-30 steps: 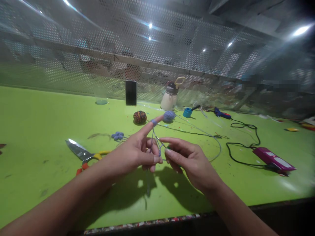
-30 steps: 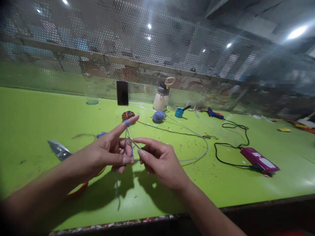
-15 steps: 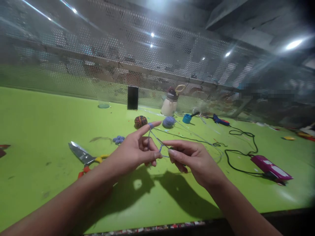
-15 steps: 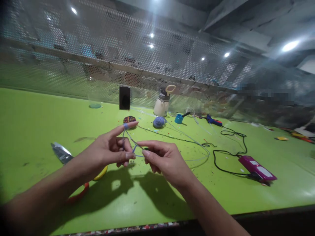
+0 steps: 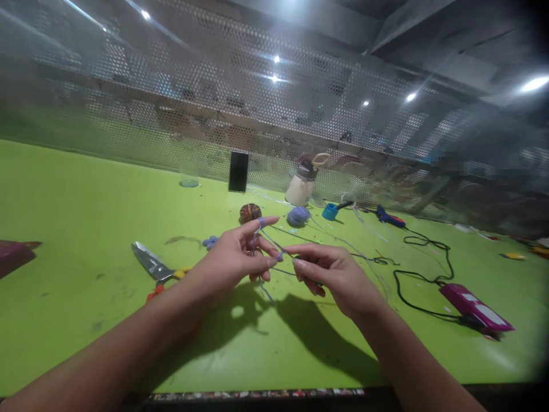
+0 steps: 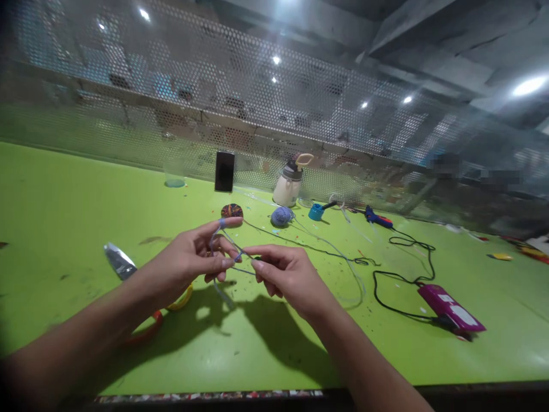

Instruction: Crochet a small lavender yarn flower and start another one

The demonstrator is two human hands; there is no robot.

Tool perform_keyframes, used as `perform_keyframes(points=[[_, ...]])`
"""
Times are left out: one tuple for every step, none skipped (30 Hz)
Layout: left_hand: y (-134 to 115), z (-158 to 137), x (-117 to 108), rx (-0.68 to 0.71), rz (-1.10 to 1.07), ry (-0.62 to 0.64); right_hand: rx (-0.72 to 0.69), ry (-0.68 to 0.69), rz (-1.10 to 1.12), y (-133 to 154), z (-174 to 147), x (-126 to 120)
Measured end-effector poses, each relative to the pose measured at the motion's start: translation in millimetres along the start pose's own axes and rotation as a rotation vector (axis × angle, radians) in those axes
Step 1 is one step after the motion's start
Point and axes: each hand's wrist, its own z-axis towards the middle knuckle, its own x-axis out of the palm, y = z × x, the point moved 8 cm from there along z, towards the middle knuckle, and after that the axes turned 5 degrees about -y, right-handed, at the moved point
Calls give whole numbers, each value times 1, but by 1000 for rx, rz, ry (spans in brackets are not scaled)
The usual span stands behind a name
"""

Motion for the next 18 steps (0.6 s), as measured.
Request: perform_keyframes(points=[[0,0,0,-3,10,-3,3,4,0,-1,0,0],[0,-1,1,-9,24,-6,5,5,-1,-2,0,1],[0,-1,1,-15,39,-10,5,4,-3,-3,0,1],[0,-2,1,-20,54,-16,4,4,-7,-4,0,1],[0,-2,1,-23,63,-21,1,3,-10,-5,0,1],[0,-2,2,-26,66,-23,-4,3,-10,-5,0,1],[0,-2,2,-29,63,-22,-7,4,-8,-5,0,1],[1,-2,2,-29,55,-20,-10,5,-7,-6,0,1],[1,-2,1,-30,41,-16,-13,4,-9,-6,0,1],[2,-2,1,-32,23,-11,-13,4,-15,-7,0,1],[3,-2,1,-35,2,-7,-12,5,-26,-7,0,1],[4,-1,0,-41,-17,-2,-9,5,-41,-8,0,1],[4,-1,0,-49,-35,0,-8,3,-56,-8,0,2],[6,-1,0,-59,-46,0,-10,1,-69,-8,0,2],[6,-1,0,-66,-45,-1,-15,0,-78,-7,0,2],[7,-1,0,-68,-32,-4,-24,-2,-83,-6,0,3],[7,0,0,-66,-11,-13,-34,-3,-86,-5,0,3],[6,0,-1,-60,11,-26,-44,-4,-88,-4,0,4]])
